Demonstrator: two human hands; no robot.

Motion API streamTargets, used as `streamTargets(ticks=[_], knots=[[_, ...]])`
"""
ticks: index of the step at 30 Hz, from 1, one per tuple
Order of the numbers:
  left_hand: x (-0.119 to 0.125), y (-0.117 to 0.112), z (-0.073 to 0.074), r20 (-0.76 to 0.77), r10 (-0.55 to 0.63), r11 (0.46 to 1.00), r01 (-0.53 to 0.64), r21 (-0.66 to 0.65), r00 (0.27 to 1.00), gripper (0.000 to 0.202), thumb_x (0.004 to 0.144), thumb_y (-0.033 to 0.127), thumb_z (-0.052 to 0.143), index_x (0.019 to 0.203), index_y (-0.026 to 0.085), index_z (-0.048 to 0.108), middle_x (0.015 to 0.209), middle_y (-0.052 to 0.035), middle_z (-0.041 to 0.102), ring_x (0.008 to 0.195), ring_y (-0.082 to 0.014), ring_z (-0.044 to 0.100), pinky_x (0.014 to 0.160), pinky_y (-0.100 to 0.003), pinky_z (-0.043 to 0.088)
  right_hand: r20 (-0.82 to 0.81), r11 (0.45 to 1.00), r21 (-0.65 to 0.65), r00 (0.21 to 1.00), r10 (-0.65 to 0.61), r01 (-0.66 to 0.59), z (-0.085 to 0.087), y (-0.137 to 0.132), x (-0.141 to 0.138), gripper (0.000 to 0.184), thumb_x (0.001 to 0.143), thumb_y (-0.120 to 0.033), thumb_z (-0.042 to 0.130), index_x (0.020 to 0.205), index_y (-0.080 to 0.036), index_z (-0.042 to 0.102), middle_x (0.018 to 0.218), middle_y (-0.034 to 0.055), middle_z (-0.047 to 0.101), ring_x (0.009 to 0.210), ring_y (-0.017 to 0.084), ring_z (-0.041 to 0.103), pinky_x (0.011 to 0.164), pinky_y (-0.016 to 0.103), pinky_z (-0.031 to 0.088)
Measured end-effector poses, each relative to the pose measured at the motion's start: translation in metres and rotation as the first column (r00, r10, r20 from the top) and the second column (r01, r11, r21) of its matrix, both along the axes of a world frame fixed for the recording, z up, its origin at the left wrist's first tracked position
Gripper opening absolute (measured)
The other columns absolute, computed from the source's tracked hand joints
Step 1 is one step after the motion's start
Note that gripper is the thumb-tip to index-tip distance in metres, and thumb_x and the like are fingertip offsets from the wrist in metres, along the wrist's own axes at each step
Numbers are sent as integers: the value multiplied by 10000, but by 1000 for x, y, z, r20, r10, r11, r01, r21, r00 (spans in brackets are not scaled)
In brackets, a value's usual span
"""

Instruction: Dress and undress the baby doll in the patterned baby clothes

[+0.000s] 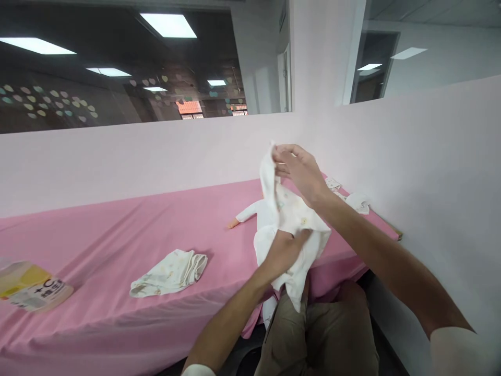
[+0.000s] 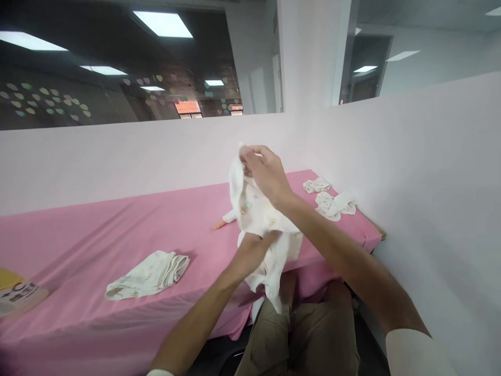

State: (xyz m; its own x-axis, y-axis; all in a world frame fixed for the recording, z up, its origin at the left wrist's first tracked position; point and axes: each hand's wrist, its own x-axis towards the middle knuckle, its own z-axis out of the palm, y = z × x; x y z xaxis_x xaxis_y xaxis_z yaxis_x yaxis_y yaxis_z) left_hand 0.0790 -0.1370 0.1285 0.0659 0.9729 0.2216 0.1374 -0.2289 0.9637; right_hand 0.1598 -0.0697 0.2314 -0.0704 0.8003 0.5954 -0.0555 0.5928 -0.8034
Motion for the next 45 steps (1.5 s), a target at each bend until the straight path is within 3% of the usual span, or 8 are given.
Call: streamTargets(ticks=[5, 10, 14, 19, 22, 27, 37, 45], knots=[[-30, 5, 39, 497, -50, 995, 84, -46, 866, 270, 796, 366, 650, 677, 125, 623, 578, -5, 596, 544, -102, 561, 613, -236, 485, 246, 836, 427, 845, -474, 345, -52, -56, 11, 316, 876, -343, 560, 1163, -213, 555, 1237, 123, 538, 1194, 264, 485, 998, 470, 407], [-29, -11, 62, 637, -241, 962, 265, 60, 733, 207, 887, 302, 551, 867, 133, 668, 876, -74, 704, 964, -184, 653, 966, -336, 465, 333, 662, 621, 622, -708, 420, -98, -78, 14, 377, 864, -262, 547, 1223, -147, 523, 1162, 160, 582, 1103, 281, 536, 905, 435, 453], [-35, -27, 48, 496, -290, 950, 310, 43, 818, 225, 876, 333, 567, 920, 150, 690, 1097, -85, 688, 1211, -228, 536, 1109, -376, 336, 449, 808, 429, 681, -578, 404, -100, -64, 23, 211, 836, -165, 448, 962, -165, 618, 835, 71, 644, 780, 212, 597, 677, 320, 468], [-62, -62, 14, -274, -178, 975, 132, -178, 945, 232, 859, 432, 571, 979, 274, 691, 1189, -20, 658, 1179, -240, 561, 1041, -364, 408, 558, 988, 53, 816, -149, 144, -96, -62, 44, 295, 820, -121, 384, 852, -188, 670, 810, 31, 693, 750, 167, 623, 645, 254, 437], [-64, -76, -5, -556, -92, 977, 183, 112, 826, 188, 889, 387, 535, 897, 272, 683, 1124, -19, 669, 1066, -209, 615, 940, -328, 476, 613, 997, -72, 789, 41, 4, -95, -70, 48, 317, 829, -135, 387, 891, -190, 693, 792, 25, 699, 691, 156, 608, 594, 242, 410], [-58, -66, -32, -503, 430, 803, -62, 593, 749, 317, 878, 275, 577, 1194, 255, 556, 1130, -75, 629, 1083, -204, 580, 912, -345, 471, 633, 975, -162, 742, 219, -150, -85, -87, 40, 365, 821, -114, 395, 1022, -197, 687, 777, 14, 692, 554, 117, 516, 533, 235, 346], [-122, -65, 7, -612, 112, 954, 87, 286, 783, 99, 886, 289, 543, 856, 209, 594, 858, -6, 661, 791, -137, 610, 706, -235, 457, 743, 993, -115, 663, 97, -17, -98, -72, 57, 248, 779, -113, 385, 719, -179, 615, 669, 9, 614, 592, 134, 494, 539, 249, 298], [-154, -67, 23, -469, -235, 966, 259, -15, 851, 358, 777, 324, 620, 613, 200, 327, 666, 10, 521, 617, -117, 482, 569, -226, 403, 750, 987, -160, 647, 140, -29, -103, -75, 81, 235, 779, -146, 379, 719, -186, 603, 671, 20, 597, 628, 161, 510, 542, 259, 326]])
